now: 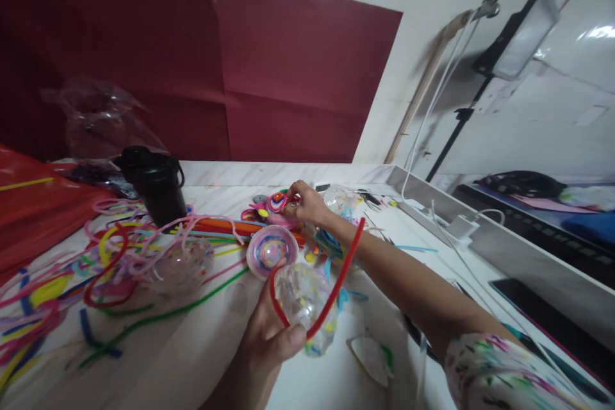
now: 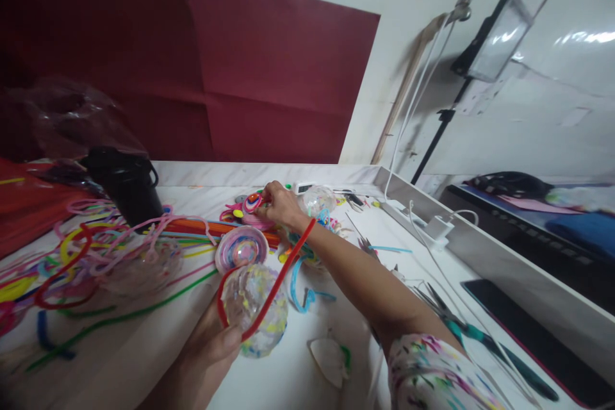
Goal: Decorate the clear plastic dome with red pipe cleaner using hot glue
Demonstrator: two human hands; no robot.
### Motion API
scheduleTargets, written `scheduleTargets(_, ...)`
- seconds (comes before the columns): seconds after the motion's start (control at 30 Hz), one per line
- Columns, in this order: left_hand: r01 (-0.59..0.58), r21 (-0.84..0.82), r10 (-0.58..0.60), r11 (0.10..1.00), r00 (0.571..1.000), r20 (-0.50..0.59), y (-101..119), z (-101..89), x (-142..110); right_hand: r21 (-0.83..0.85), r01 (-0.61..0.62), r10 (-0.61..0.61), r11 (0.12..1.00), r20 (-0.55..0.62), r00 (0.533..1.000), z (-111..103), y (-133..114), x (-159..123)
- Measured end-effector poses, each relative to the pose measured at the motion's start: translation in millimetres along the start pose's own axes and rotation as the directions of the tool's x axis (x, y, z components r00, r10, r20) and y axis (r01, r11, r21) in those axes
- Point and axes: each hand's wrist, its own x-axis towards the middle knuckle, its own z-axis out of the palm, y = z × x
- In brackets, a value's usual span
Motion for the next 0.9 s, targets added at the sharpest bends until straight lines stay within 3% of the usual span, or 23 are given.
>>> scheduleTargets(0.33,-0.014,0.027,0.014,1.0,1.0,0.006,5.0,8.8,0.1,0.054,-0.005,0.004,0.999,0.03,1.0,-4.1,5.2,-1.2)
scheduleTargets(0.9,-0.048,0.087,0.047,0.995,0.999,0.011,-2.1,-3.0,2.5,0.153,-0.002,-0.003,0.988,0.033,0.999,-4.2,17.0,-0.9)
